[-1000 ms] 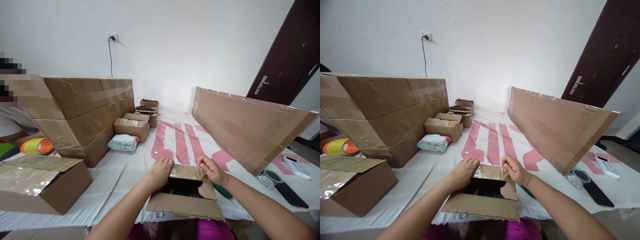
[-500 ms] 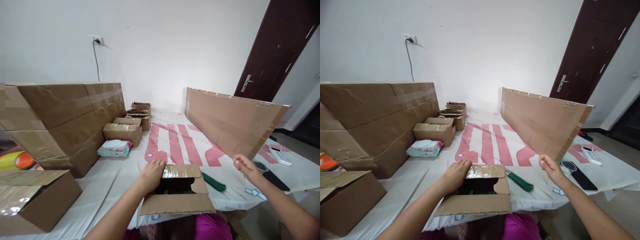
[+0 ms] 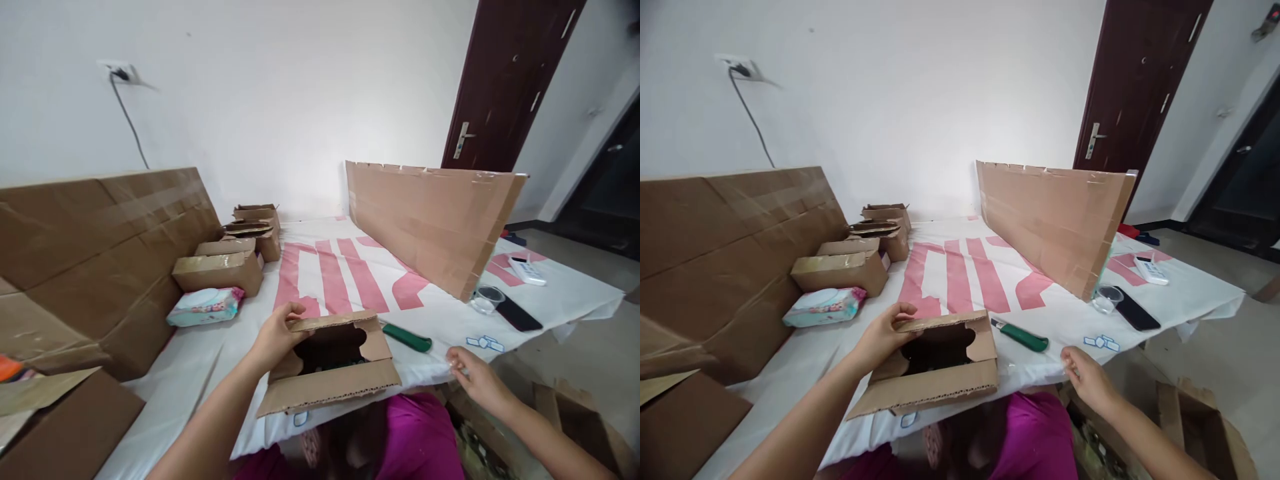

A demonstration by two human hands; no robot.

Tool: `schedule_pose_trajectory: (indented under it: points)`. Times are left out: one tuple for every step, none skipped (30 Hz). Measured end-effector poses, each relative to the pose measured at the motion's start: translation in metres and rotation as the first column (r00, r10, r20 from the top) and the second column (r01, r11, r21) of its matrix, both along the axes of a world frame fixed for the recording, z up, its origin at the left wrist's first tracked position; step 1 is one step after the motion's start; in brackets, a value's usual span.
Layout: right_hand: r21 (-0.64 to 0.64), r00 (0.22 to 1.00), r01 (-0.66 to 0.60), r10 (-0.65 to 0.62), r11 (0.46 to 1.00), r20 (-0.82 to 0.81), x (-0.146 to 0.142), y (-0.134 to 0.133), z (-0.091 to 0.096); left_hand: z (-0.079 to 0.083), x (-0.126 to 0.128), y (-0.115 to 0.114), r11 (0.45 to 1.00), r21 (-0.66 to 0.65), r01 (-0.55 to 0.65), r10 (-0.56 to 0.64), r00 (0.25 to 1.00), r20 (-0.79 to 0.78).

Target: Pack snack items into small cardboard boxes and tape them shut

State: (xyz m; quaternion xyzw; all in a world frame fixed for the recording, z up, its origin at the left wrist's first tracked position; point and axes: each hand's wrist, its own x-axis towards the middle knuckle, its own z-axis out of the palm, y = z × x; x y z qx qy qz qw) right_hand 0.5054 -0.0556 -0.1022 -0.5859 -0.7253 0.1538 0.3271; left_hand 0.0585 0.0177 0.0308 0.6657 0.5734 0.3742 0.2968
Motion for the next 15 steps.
schedule_pose_trajectory:
  points:
    - [0.071, 0.998, -0.023, 0.019, 0.997, 0.065, -0.001, 0.002, -0.005, 0.003, -0.001, 0.001, 0.999, -0.034, -0.026, 0.028, 0.997, 0.071]
    - [0.133, 0.992, -0.049, 0.033, 0.99, 0.121, 0.0, 0.004, -0.01, 0.006, -0.002, 0.002, 0.998, -0.044, -0.054, 0.059, 0.989, 0.133]
    - [0.184, 0.984, -0.075, 0.043, 0.98, 0.17, 0.002, 0.006, -0.015, 0.008, -0.003, 0.004, 0.995, -0.027, -0.092, 0.096, 0.978, 0.183]
    - [0.22, 0.974, -0.096, 0.046, 0.971, 0.221, 0.005, 0.007, -0.021, 0.01, -0.004, 0.005, 0.99, 0.011, -0.144, 0.138, 0.965, 0.221]
    - [0.245, 0.959, -0.111, 0.04, 0.963, 0.279, 0.009, 0.009, -0.026, 0.012, -0.005, 0.006, 0.978, 0.059, -0.202, 0.182, 0.952, 0.247]
    - [0.265, 0.94, -0.122, 0.026, 0.957, 0.339, 0.012, 0.01, -0.031, 0.013, -0.007, 0.005, 0.96, 0.104, -0.26, 0.225, 0.938, 0.262]
    - [0.281, 0.917, -0.131, 0.009, 0.951, 0.398, 0.015, 0.011, -0.036, 0.014, -0.009, 0.002, 0.942, 0.139, -0.306, 0.262, 0.926, 0.271]
    - [0.292, 0.894, -0.136, -0.01, 0.947, 0.447, 0.018, 0.011, -0.04, 0.016, -0.011, -0.003, 0.929, 0.172, -0.329, 0.277, 0.923, 0.269]
    - [0.302, 0.874, -0.139, -0.026, 0.943, 0.485, 0.02, 0.011, -0.043, 0.019, -0.014, -0.012, 0.924, 0.21, -0.319, 0.261, 0.929, 0.262]
    - [0.311, 0.859, -0.14, -0.041, 0.94, 0.51, 0.021, 0.01, -0.046, 0.023, -0.018, -0.023, 0.933, 0.245, -0.263, 0.203, 0.948, 0.246]
    - [0.32, 0.85, -0.14, -0.052, 0.937, 0.524, 0.023, 0.009, -0.048, 0.027, -0.022, -0.036, 0.952, 0.263, -0.159, 0.103, 0.971, 0.215]
    - [0.328, 0.846, -0.136, -0.063, 0.935, 0.529, 0.024, 0.009, -0.05, 0.032, -0.026, -0.051, 0.969, 0.246, 0.002, -0.045, 0.985, 0.166]
    - [0.337, 0.846, -0.129, -0.074, 0.932, 0.528, 0.025, 0.008, -0.05, 0.037, -0.03, -0.065, 0.964, 0.187, 0.19, -0.213, 0.97, 0.113]
    - [0.347, 0.85, -0.12, -0.084, 0.93, 0.52, 0.026, 0.009, -0.048, 0.041, -0.034, -0.079, 0.932, 0.086, 0.352, -0.357, 0.933, 0.047]
    - [0.351, 0.859, -0.108, -0.091, 0.93, 0.505, 0.026, 0.01, -0.046, 0.043, -0.036, -0.09, 0.892, -0.014, 0.452, -0.453, 0.891, -0.026]
